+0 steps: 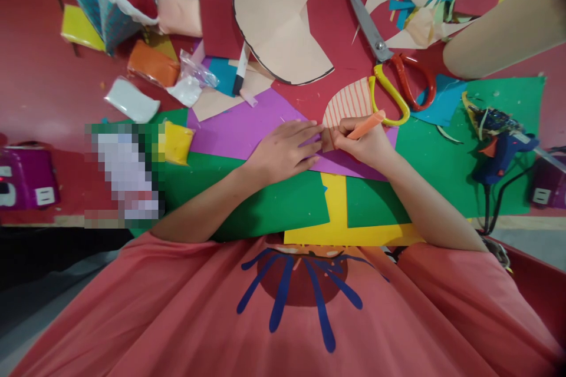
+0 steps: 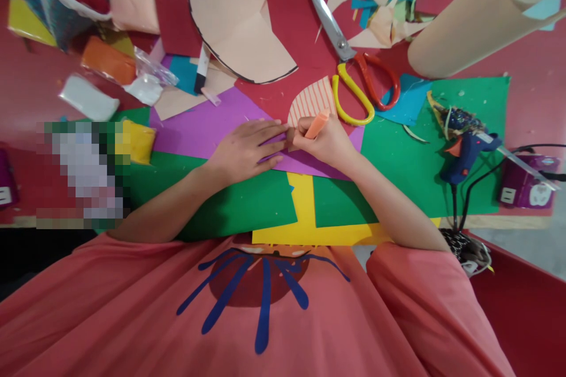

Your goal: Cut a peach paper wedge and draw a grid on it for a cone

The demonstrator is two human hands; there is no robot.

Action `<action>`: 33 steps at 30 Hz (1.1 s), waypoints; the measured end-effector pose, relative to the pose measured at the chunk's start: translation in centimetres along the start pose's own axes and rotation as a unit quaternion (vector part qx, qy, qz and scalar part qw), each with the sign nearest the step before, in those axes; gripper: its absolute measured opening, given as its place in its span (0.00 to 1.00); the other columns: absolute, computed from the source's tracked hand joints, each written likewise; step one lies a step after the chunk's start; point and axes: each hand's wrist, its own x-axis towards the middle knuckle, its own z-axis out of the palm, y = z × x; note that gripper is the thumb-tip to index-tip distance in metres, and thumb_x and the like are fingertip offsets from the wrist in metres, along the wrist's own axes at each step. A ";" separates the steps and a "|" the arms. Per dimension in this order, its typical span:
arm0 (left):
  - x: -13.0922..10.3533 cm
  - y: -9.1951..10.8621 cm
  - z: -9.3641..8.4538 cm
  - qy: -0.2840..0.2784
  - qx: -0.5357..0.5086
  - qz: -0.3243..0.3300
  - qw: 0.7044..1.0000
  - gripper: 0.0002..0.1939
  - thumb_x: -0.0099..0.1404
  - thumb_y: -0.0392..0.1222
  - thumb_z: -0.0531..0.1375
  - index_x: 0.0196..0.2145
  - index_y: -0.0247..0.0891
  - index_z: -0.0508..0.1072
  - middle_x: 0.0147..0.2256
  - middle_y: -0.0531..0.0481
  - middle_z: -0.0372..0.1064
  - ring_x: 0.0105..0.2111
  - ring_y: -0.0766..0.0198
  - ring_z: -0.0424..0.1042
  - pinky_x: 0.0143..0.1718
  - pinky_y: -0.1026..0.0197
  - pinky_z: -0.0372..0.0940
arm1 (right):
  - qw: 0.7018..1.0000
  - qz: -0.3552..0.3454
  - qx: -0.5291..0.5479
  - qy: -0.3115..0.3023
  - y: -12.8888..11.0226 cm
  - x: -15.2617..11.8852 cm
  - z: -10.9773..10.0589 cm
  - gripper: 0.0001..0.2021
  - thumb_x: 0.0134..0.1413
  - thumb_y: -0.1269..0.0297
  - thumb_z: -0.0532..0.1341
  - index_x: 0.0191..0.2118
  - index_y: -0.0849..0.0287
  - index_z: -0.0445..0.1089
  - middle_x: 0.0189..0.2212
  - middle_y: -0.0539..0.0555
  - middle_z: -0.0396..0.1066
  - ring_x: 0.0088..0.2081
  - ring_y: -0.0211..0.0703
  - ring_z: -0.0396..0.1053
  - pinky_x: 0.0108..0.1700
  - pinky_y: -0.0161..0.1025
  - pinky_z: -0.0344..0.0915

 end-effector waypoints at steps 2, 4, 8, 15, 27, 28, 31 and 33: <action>0.0 0.0 0.0 -0.002 -0.001 -0.002 1.000 0.16 0.72 0.46 0.52 0.49 0.37 0.75 0.56 0.39 0.69 0.60 0.50 0.64 0.60 0.43 0.61 | 0.999 0.023 0.028 0.005 0.0 0.1 -0.3 0.15 0.47 0.72 0.59 0.15 0.57 0.55 0.14 0.45 0.58 0.19 0.31 0.54 0.21 0.33 0.52; 0.0 0.0 -0.1 -0.004 -0.001 -0.002 1.000 0.16 0.72 0.46 0.52 0.50 0.38 0.74 0.57 0.39 0.68 0.60 0.50 0.64 0.60 0.43 0.61 | 0.997 0.048 0.062 0.019 0.1 0.2 -0.5 0.15 0.48 0.70 0.60 0.16 0.57 0.58 0.14 0.46 0.60 0.18 0.32 0.56 0.20 0.32 0.53; 0.1 0.1 -0.1 0.011 0.009 0.012 1.000 0.17 0.72 0.46 0.52 0.50 0.37 0.74 0.55 0.39 0.70 0.58 0.50 0.66 0.58 0.44 0.63 | 0.990 0.044 0.121 0.053 0.1 0.3 -0.8 0.19 0.57 0.57 0.58 0.18 0.57 0.62 0.15 0.47 0.61 0.16 0.31 0.55 0.19 0.33 0.54; 0.2 0.2 -0.2 0.032 0.034 0.047 0.998 0.17 0.72 0.46 0.51 0.47 0.36 0.75 0.49 0.41 0.74 0.50 0.53 0.72 0.53 0.47 0.67 | 0.991 0.036 0.112 0.066 0.4 0.3 -0.5 0.14 0.54 0.52 0.62 0.27 0.57 0.68 0.21 0.47 0.65 0.22 0.34 0.62 0.23 0.34 0.59; 0.2 0.3 -0.2 0.040 0.034 0.045 0.998 0.17 0.72 0.46 0.51 0.47 0.36 0.75 0.47 0.41 0.74 0.49 0.53 0.72 0.52 0.48 0.67 | 0.995 0.012 0.092 0.035 0.3 0.0 -0.5 0.06 0.57 0.65 0.61 0.29 0.57 0.70 0.24 0.47 0.69 0.26 0.33 0.64 0.28 0.35 0.62; 0.2 0.3 -0.2 0.041 0.034 0.046 0.998 0.17 0.72 0.46 0.51 0.47 0.36 0.75 0.47 0.41 0.74 0.49 0.53 0.72 0.52 0.48 0.67 | 0.995 0.013 0.092 0.033 0.3 0.0 -0.5 0.06 0.58 0.65 0.61 0.30 0.57 0.70 0.25 0.47 0.69 0.26 0.33 0.64 0.29 0.35 0.62; 0.3 0.3 -0.2 0.032 0.024 0.039 0.998 0.17 0.73 0.46 0.50 0.48 0.37 0.75 0.48 0.41 0.74 0.50 0.53 0.71 0.53 0.47 0.66 | 0.997 0.007 0.075 0.032 0.3 0.0 -0.5 0.06 0.58 0.65 0.60 0.30 0.57 0.70 0.26 0.48 0.71 0.26 0.33 0.65 0.29 0.35 0.62; 0.3 0.3 -0.2 0.022 0.020 0.033 0.999 0.17 0.73 0.47 0.50 0.48 0.37 0.75 0.48 0.41 0.74 0.50 0.53 0.71 0.54 0.47 0.66 | 0.998 -0.001 0.058 0.035 0.3 0.0 -0.5 0.06 0.57 0.65 0.61 0.30 0.56 0.70 0.27 0.49 0.72 0.27 0.34 0.66 0.30 0.35 0.63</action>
